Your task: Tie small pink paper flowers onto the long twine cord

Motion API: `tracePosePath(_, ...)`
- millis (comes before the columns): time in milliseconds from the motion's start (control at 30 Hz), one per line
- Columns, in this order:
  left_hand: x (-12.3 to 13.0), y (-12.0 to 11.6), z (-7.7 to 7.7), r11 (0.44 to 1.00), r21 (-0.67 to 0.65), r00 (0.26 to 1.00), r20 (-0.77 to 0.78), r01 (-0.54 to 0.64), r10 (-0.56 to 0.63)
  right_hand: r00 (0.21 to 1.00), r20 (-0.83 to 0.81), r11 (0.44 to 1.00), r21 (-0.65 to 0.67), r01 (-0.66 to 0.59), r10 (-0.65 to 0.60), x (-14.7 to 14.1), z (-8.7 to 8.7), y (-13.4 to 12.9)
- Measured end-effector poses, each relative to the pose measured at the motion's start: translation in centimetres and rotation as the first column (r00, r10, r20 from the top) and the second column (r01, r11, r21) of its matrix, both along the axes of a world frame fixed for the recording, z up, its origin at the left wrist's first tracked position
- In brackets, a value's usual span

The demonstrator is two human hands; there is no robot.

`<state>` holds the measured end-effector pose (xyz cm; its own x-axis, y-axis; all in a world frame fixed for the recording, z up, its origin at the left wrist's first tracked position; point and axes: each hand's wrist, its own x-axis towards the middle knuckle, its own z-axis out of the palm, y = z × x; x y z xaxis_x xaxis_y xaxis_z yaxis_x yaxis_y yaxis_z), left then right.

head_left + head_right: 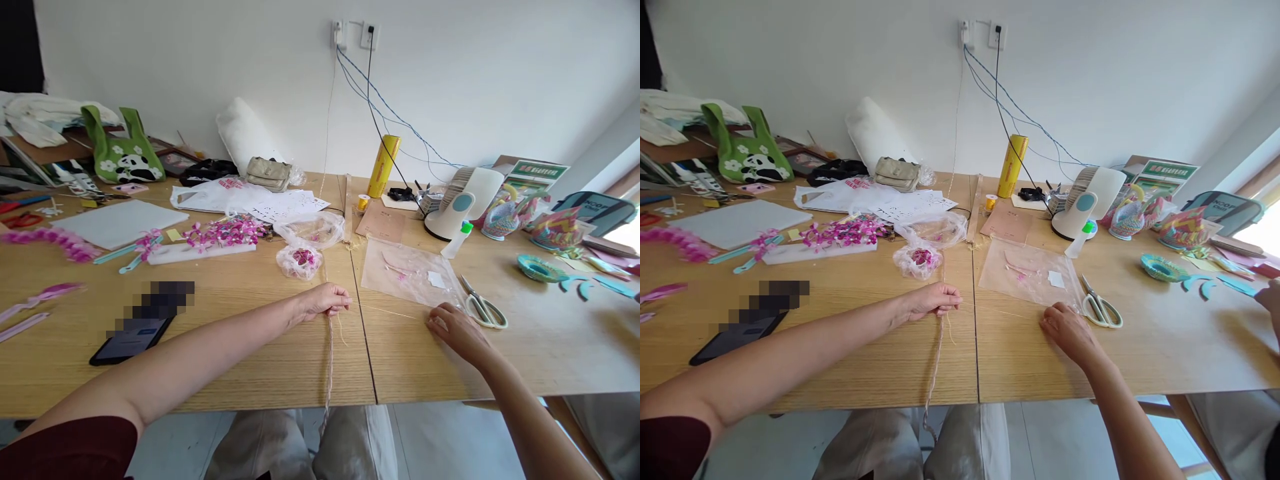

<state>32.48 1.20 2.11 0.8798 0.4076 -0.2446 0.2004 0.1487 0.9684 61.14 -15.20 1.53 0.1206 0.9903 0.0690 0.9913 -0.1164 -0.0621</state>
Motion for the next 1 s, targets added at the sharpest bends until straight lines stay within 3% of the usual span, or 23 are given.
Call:
tracePosePath(67,0.0,0.1,-0.1,1.0,-0.002,1.0,0.001,-0.018,0.018,0.999,0.036,0.999,0.035,0.002,-0.004,0.3,-0.1,-0.3)
tracePosePath(200,0.2,0.2,-0.2,1.0,-0.001,1.0,0.015,-0.009,0.009,0.994,0.028,0.994,0.034,-0.103,0.102,0.4,-0.4,-0.6)
tracePosePath(367,0.3,0.3,-0.3,1.0,-0.013,1.0,0.014,-0.017,0.017,0.998,0.057,0.996,0.081,-0.025,0.021,1.2,-0.3,-1.0)
tracePosePath(500,0.3,0.8,-0.5,1.0,-0.012,1.0,0.008,-0.028,0.028,0.996,0.022,0.994,0.074,-0.086,0.084,2.2,-0.3,-1.4)
tracePosePath(667,0.1,1.4,-0.8,0.999,0.017,0.999,-0.009,-0.051,0.051,1.0,0.026,0.995,0.104,0.011,-0.014,3.7,-0.8,-1.8)
tracePosePath(800,-0.4,2.1,-1.2,0.997,0.039,0.998,-0.001,-0.063,0.063,0.999,0.039,0.997,0.073,-0.005,0.002,4.4,-1.1,-2.1)
tracePosePath(1000,-0.6,2.3,-1.4,0.996,0.036,0.996,-0.027,-0.079,0.08,0.997,0.029,0.993,0.091,0.073,-0.076,4.5,-1.1,-2.4)
